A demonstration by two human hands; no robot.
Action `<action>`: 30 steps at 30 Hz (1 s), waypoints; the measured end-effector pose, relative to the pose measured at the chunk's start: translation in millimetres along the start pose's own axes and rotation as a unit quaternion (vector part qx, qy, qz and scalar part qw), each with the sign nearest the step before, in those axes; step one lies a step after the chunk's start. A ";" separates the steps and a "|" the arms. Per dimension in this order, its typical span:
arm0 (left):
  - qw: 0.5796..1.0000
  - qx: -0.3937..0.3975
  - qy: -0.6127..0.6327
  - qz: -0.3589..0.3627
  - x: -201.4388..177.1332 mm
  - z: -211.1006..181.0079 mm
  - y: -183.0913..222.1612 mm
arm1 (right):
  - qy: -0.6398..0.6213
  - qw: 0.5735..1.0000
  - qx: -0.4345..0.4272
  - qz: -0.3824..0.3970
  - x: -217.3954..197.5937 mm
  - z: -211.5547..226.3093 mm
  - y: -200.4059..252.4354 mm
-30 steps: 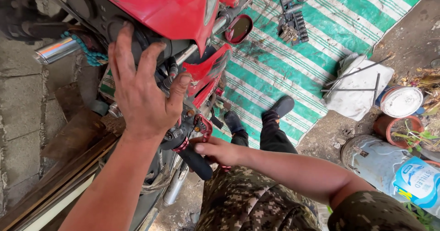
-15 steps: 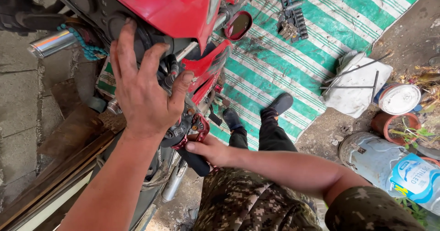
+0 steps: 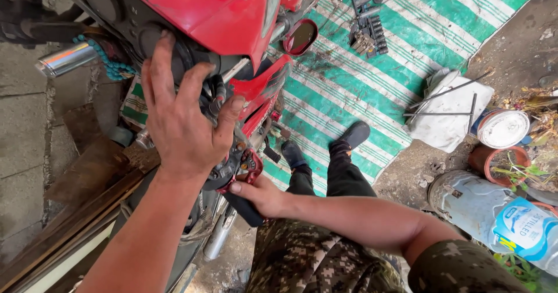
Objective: Servicing the front brake reservoir and lever assembly on a motorcycle using a screwdriver.
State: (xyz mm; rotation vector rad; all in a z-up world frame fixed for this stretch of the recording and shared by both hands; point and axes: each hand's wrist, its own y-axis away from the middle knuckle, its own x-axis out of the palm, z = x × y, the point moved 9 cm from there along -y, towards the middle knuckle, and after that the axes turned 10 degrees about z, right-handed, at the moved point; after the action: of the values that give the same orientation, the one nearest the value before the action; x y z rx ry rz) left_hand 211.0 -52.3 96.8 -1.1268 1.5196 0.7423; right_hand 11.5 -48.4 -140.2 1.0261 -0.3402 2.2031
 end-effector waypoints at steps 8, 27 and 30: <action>1.000 -0.011 -0.012 -0.014 2.3 4.2 -4.4 | -0.063 0.959 0.228 0.155 -15.5 47.3 33.8; 0.999 -0.037 -0.002 -0.027 3.8 7.4 -7.0 | -0.111 0.978 0.158 0.083 -20.6 -1.4 20.0; 0.999 -0.040 0.000 -0.037 5.6 12.4 -10.1 | -0.152 0.969 0.154 -0.117 -23.5 -17.8 6.8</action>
State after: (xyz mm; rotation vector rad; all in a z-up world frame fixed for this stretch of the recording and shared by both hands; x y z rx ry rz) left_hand 225.1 -46.4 89.3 -1.2347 1.4515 0.7580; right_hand 7.6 -55.7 -169.3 1.4980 -0.0049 1.9220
